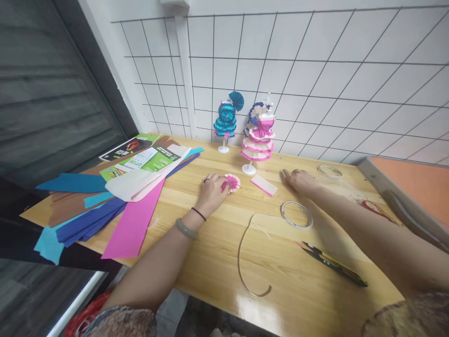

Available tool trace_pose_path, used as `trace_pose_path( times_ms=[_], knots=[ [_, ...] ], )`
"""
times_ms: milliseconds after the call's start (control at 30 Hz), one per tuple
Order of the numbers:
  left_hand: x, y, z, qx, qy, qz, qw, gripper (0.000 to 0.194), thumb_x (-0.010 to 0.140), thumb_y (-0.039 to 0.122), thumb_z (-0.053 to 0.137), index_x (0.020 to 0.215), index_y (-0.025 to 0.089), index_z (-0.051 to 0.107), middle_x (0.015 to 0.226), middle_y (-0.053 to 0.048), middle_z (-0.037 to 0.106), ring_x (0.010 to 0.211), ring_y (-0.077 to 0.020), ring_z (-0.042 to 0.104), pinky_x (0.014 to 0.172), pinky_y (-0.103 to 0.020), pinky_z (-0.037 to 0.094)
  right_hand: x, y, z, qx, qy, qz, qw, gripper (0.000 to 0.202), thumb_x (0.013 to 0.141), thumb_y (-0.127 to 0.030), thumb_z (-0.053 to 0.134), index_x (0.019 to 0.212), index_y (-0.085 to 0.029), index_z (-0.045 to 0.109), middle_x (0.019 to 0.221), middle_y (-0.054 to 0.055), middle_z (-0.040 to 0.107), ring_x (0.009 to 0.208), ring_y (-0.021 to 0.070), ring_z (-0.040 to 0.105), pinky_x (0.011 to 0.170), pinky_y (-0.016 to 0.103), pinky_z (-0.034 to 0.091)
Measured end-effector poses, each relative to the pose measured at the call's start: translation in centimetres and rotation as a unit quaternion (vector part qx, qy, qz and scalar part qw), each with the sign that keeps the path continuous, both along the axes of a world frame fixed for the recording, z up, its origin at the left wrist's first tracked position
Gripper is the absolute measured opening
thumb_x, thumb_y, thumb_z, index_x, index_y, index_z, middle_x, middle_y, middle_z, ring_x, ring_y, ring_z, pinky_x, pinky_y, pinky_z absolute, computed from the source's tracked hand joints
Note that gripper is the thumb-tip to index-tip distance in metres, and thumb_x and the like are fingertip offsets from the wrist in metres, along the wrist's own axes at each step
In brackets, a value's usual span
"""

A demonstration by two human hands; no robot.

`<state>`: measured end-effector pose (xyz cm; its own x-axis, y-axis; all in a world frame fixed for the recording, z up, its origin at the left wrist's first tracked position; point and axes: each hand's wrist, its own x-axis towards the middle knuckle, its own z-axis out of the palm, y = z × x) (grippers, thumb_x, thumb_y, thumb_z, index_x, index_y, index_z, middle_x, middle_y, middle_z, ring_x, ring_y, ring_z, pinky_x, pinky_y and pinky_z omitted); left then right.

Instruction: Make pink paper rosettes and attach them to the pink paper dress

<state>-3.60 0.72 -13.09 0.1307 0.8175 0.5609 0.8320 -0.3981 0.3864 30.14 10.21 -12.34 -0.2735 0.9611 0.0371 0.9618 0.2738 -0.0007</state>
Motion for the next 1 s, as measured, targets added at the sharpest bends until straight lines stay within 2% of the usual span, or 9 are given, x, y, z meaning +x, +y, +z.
trace_pose_path(
  times_ms=[133, 267, 333, 400, 500, 600, 667, 767, 1000],
  knots=[
    [0.0, -0.1, 0.0, 0.001, -0.002, -0.002, 1.000, 0.015, 0.076, 0.024, 0.055, 0.089, 0.021, 0.063, 0.092, -0.004, 0.061, 0.094, -0.0189, 0.051, 0.085, -0.034, 0.039, 0.8, -0.2, 1.3, 0.027, 0.013, -0.027, 0.999, 0.057, 0.073, -0.011, 0.048, 0.129, -0.011, 0.040, 0.095, 0.019, 0.064, 0.089, 0.0290, 0.059, 0.074, 0.037, 0.042],
    [0.1, -0.1, 0.1, 0.003, -0.006, -0.005, 1.000, 0.015, 0.076, 0.022, 0.054, 0.089, 0.021, 0.063, 0.092, -0.004, 0.061, 0.093, -0.0187, 0.051, 0.086, -0.034, 0.039, 1.6, -1.2, 2.8, 0.094, 0.109, -0.094, 0.985, 0.048, 0.079, -0.013, 0.040, 0.126, -0.011, 0.042, 0.101, 0.016, 0.064, 0.093, 0.0269, 0.058, 0.076, 0.037, 0.043],
    [0.3, -0.2, 0.3, 0.005, -0.011, -0.012, 1.000, 0.015, 0.076, 0.023, 0.054, 0.089, 0.021, 0.063, 0.093, -0.003, 0.061, 0.094, -0.0186, 0.051, 0.086, -0.034, 0.039, 0.8, -2.5, 3.3, 0.094, 0.132, -0.091, 0.983, 0.043, 0.081, -0.020, 0.042, 0.123, -0.014, 0.044, 0.097, 0.011, 0.066, 0.086, 0.0236, 0.061, 0.075, 0.036, 0.045],
    [0.6, -0.4, 0.5, 0.005, -0.018, -0.023, 1.000, 0.015, 0.077, 0.024, 0.054, 0.089, 0.021, 0.063, 0.095, -0.003, 0.061, 0.095, -0.0186, 0.051, 0.086, -0.034, 0.039, -1.1, -4.5, 3.6, 0.082, 0.165, -0.062, 0.981, 0.042, 0.081, -0.030, 0.046, 0.122, -0.019, 0.045, 0.094, 0.006, 0.067, 0.080, 0.0191, 0.062, 0.073, 0.032, 0.048],
    [1.0, -1.0, 1.0, 0.006, -0.018, -0.047, 0.999, 0.014, 0.078, 0.024, 0.053, 0.088, 0.021, 0.063, 0.100, -0.004, 0.060, 0.097, -0.0188, 0.050, 0.087, -0.034, 0.039, -5.5, -8.4, 4.2, 0.080, 0.283, 0.062, 0.954, 0.052, 0.078, -0.037, 0.054, 0.125, -0.021, 0.041, 0.105, 0.008, 0.061, 0.094, 0.0215, 0.059, 0.078, 0.035, 0.049],
    [1.4, -1.7, 1.6, 0.010, -0.001, -0.077, 0.997, 0.014, 0.079, 0.024, 0.052, 0.088, 0.021, 0.063, 0.103, -0.004, 0.059, 0.100, -0.0195, 0.049, 0.089, -0.036, 0.038, -9.8, -11.8, 5.0, 0.097, 0.284, 0.188, 0.935, 0.049, 0.080, -0.035, 0.053, 0.126, -0.024, 0.039, 0.117, 0.010, 0.054, 0.107, 0.0246, 0.052, 0.089, 0.043, 0.043],
    [1.6, -2.2, 2.0, 0.013, 0.016, -0.096, 0.995, 0.016, 0.079, 0.023, 0.051, 0.091, 0.022, 0.062, 0.103, -0.005, 0.058, 0.102, -0.0201, 0.047, 0.090, -0.037, 0.037, -11.8, -13.0, 5.2, 0.109, 0.259, 0.242, 0.929, 0.048, 0.080, -0.034, 0.054, 0.126, -0.025, 0.040, 0.122, 0.011, 0.050, 0.112, 0.0272, 0.048, 0.092, 0.047, 0.040],
    [1.9, -2.7, 2.3, 0.017, 0.041, -0.121, 0.992, 0.018, 0.079, 0.022, 0.050, 0.093, 0.022, 0.062, 0.104, -0.005, 0.056, 0.105, -0.0208, 0.045, 0.089, -0.037, 0.037, -13.4, -13.5, 4.9, 0.112, 0.229, 0.255, 0.933, 0.044, 0.082, -0.031, 0.051, 0.124, -0.024, 0.042, 0.123, 0.012, 0.048, 0.112, 0.0286, 0.046, 0.091, 0.048, 0.040],
    [2.3, -3.2, 2.3, 0.009, 0.095, -0.148, 0.984, 0.016, 0.080, 0.025, 0.049, 0.089, 0.021, 0.062, 0.105, -0.006, 0.054, 0.102, -0.0214, 0.044, 0.085, -0.037, 0.036, -14.1, -12.8, 3.4, 0.113, 0.203, 0.207, 0.951, 0.027, 0.078, -0.025, 0.052, 0.105, -0.021, 0.055, 0.125, 0.012, 0.046, 0.113, 0.0294, 0.044, 0.089, 0.049, 0.039]
  ],
)
